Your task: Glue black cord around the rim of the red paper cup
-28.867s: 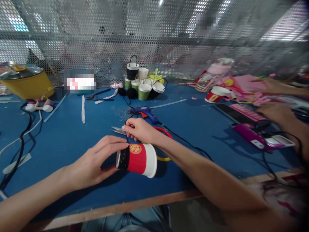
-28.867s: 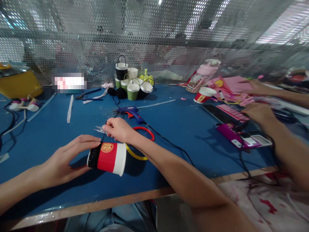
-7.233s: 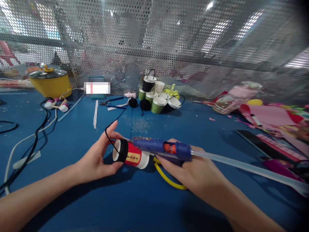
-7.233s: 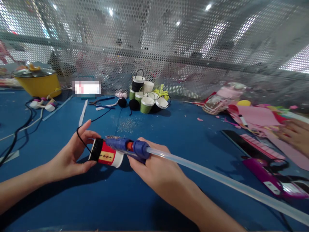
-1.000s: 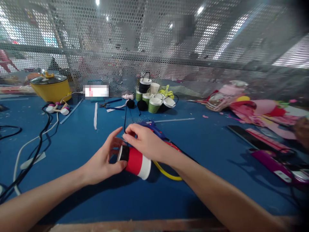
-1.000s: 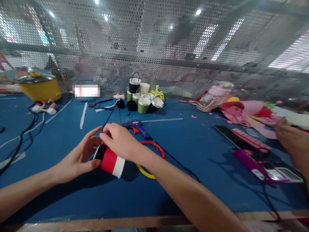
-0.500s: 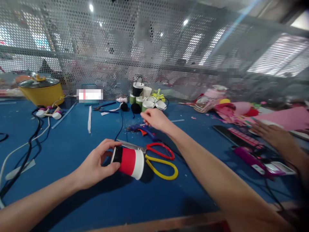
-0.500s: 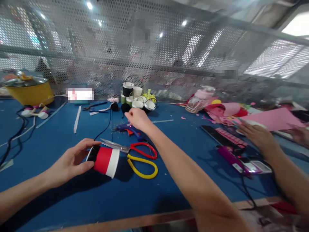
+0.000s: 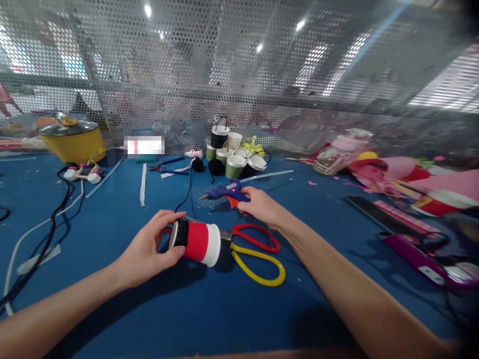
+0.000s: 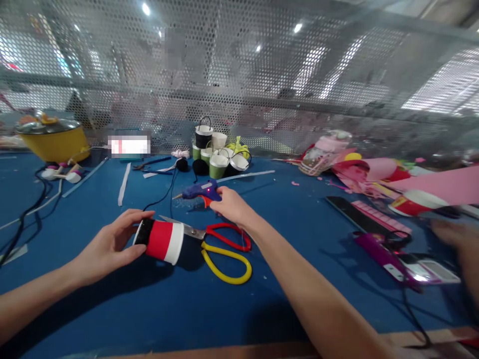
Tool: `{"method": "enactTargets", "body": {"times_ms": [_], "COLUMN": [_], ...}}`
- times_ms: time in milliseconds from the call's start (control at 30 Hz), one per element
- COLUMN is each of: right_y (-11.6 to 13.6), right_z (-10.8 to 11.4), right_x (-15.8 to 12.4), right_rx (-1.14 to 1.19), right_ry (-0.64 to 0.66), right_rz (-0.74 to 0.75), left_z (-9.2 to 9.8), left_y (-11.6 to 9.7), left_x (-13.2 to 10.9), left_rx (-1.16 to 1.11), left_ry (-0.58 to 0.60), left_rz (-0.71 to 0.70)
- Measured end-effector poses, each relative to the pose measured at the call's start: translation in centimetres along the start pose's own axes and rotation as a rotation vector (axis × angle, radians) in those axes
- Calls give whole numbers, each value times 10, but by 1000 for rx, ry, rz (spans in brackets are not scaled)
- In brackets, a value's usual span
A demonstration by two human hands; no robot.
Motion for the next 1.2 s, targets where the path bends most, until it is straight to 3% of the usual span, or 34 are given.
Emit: {"method": "enactTargets", "body": {"times_ms": [133,267,400,700,867,1200], "right_y": [18,29,36,45,47,50], "right_z": [8,6,-2,-8,-13,-11], "right_x": [-28,-52,-71,-88,-94,-99], "right_rx": [305,437,370,2,-12,-75], "right_ry": [92,133,229,17,41,26], "right_rz": [110,88,112,312,408,418], "left_z": [2,4,5,8,10,12], "left_y": [0,0,3,4,5,6], "left_x": [1,3,4,7,8,5], "left_rx": [16,27,24,40,73,174], "left_ry": [-14,-17,-32,-62,-92,-131], "left_rz": [-7,-23,-22,21,41,-43]}}
Point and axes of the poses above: each hand's wrist, its own x-axis towards the middle knuckle, its own z-axis out of the back of the hand, y = z × x, the point moved 4 cm from there along x, towards the middle knuckle, and after that the axes turned 6 degrees about x, right-handed, at the moved point
